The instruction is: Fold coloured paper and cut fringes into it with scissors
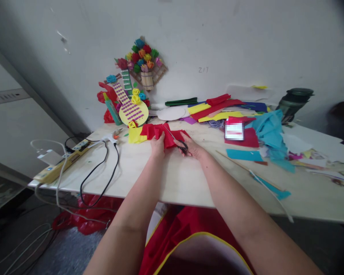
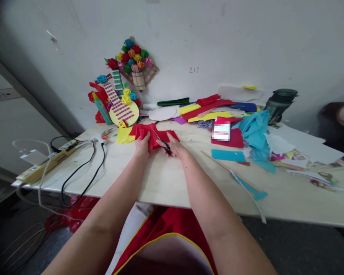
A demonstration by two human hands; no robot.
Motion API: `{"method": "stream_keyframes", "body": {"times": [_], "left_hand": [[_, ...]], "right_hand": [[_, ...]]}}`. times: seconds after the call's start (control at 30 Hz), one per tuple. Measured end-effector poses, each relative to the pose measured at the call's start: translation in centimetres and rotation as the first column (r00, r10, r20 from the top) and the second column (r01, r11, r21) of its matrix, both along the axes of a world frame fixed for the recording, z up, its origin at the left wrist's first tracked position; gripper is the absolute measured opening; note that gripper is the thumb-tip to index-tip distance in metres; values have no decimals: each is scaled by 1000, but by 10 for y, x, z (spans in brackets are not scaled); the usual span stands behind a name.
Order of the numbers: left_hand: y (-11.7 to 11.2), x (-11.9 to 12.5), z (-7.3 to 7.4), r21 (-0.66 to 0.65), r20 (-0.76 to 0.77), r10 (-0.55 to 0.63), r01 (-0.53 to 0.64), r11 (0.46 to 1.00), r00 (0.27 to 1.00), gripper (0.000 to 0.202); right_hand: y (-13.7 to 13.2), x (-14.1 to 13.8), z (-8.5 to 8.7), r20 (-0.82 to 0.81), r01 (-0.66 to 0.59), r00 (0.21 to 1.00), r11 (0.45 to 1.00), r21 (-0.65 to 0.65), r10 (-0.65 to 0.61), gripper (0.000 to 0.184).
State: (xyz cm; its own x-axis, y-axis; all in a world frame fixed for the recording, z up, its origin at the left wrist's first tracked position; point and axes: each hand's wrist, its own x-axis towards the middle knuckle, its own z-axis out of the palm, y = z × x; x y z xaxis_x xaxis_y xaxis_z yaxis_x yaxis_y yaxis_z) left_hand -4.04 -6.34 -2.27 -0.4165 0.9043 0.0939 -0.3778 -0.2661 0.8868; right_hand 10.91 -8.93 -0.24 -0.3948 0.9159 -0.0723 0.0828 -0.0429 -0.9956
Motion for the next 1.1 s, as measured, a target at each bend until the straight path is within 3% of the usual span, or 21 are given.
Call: {"method": "stream_keyframes", "body": {"times": [0.53, 0.77, 1.1], "left_hand": [[0, -1, 0, -11, -2, -5, 5, 1000, 1000, 24], [2, -3, -1, -60, -25, 22, -24, 998, 999, 25], [-7, 1, 6, -5, 6, -38, 38, 999, 999, 23]], "right_hand": [[-3, -1, 1, -21, 23, 1000, 1000, 3, -23, 87], [-3, -6, 1, -63, 50, 997, 999, 17, -49, 91], [-1, 0, 1, 10, -19, 1000, 999, 40, 19, 83]]}}
